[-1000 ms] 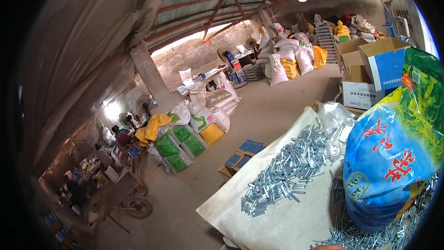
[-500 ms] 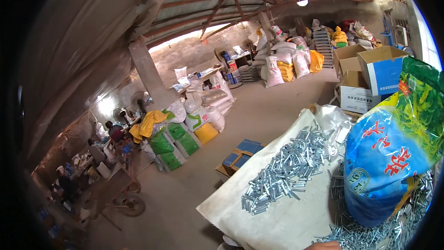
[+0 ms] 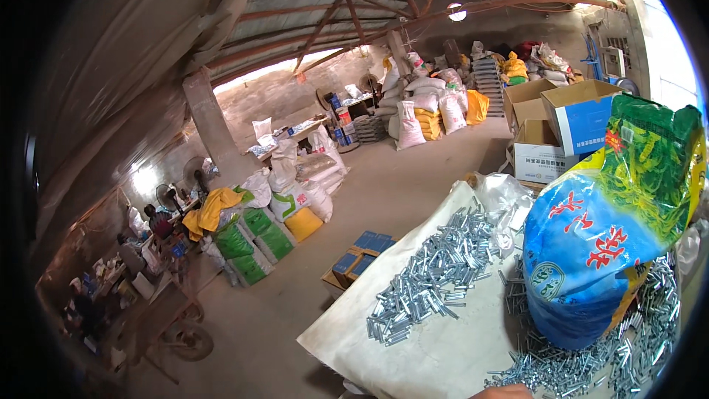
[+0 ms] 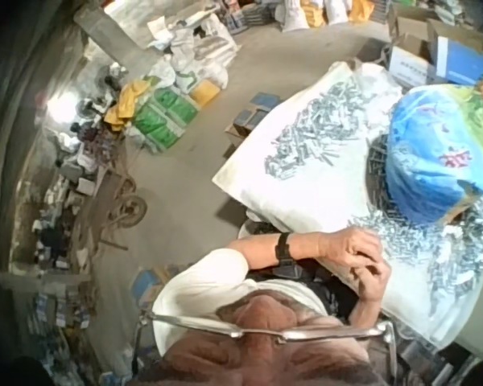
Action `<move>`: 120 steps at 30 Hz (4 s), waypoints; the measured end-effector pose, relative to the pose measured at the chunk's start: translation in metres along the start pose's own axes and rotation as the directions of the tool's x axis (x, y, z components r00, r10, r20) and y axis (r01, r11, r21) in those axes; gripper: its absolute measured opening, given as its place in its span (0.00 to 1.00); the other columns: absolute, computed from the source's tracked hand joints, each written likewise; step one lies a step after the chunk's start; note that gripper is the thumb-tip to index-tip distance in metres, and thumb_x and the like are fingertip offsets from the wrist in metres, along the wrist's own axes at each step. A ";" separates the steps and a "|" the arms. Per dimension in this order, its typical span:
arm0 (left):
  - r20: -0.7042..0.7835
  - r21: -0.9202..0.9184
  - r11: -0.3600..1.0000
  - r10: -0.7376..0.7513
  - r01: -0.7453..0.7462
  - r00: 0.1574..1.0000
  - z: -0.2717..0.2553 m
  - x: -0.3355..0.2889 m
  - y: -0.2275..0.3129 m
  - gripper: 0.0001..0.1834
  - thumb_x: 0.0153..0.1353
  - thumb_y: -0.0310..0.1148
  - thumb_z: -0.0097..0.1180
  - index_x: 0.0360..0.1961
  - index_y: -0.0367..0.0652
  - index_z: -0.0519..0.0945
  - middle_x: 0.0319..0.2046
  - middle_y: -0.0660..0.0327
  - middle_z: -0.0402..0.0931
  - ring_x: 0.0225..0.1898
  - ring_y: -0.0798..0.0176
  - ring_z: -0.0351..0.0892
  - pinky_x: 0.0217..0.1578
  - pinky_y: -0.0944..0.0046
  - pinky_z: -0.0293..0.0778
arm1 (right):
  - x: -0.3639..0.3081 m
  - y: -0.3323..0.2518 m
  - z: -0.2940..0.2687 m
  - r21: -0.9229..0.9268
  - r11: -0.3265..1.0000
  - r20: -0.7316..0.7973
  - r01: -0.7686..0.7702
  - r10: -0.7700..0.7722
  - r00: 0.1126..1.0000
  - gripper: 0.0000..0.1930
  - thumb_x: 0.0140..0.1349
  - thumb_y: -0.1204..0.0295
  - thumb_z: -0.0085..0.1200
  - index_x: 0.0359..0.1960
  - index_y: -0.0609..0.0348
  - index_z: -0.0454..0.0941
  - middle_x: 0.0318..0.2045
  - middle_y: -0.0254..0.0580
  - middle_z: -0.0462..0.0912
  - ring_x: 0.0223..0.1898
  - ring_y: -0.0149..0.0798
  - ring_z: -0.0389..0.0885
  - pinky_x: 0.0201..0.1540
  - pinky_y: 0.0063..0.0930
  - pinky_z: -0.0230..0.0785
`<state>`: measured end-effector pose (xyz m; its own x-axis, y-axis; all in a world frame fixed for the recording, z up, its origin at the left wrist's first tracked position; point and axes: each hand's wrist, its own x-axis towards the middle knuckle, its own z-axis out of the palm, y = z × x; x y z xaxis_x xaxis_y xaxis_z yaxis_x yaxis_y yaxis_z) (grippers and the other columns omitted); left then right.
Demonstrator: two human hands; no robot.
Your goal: Sorting and inspecting metal bolts or parts on a table.
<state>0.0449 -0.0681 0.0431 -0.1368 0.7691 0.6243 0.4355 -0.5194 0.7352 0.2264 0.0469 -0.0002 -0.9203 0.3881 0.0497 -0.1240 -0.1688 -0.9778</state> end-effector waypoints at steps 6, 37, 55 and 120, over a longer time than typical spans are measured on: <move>0.150 -0.089 0.984 -0.141 0.156 0.979 0.001 -0.013 -0.026 0.15 0.73 0.25 0.65 0.59 0.36 0.86 0.57 0.46 0.86 0.60 0.39 0.85 0.61 0.47 0.81 | -0.005 -0.011 -0.002 -0.162 0.986 -0.074 -0.036 0.025 0.997 0.05 0.67 0.82 0.68 0.43 0.66 0.91 0.41 0.47 0.91 0.33 0.33 0.86 0.35 0.28 0.77; -0.304 0.745 0.482 -0.370 0.461 0.878 -0.159 0.079 -0.244 0.17 0.64 0.18 0.58 0.54 0.37 0.84 0.50 0.42 0.84 0.58 0.34 0.83 0.58 0.39 0.82 | 0.011 0.029 -0.060 -0.624 0.781 -0.481 0.021 -0.405 0.777 0.05 0.75 0.81 0.60 0.42 0.71 0.87 0.30 0.37 0.78 0.23 0.27 0.78 0.24 0.24 0.69; -0.180 0.869 0.376 -0.364 0.321 0.914 -0.189 0.058 -0.222 0.06 0.55 0.16 0.63 0.33 0.34 0.87 0.45 0.44 0.83 0.55 0.37 0.80 0.57 0.43 0.80 | 0.014 0.029 -0.057 -0.427 0.904 -0.575 0.017 -0.286 0.766 0.04 0.75 0.81 0.62 0.44 0.72 0.87 0.32 0.37 0.79 0.24 0.27 0.78 0.26 0.23 0.69; -0.001 0.700 0.687 -0.272 0.195 0.962 -0.098 0.016 -0.141 0.14 0.55 0.15 0.65 0.43 0.39 0.89 0.37 0.49 0.86 0.43 0.38 0.86 0.44 0.45 0.81 | 0.012 0.021 -0.053 -0.517 0.854 -0.616 -0.061 -0.321 0.719 0.07 0.68 0.82 0.67 0.47 0.68 0.91 0.32 0.38 0.84 0.28 0.30 0.82 0.32 0.26 0.73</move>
<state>-0.1056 -0.0188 -0.0249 -0.2509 0.8812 0.4006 0.8953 0.0539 0.4422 0.2319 0.0961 -0.0313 -0.3936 0.8915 0.2243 0.1423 0.3001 -0.9432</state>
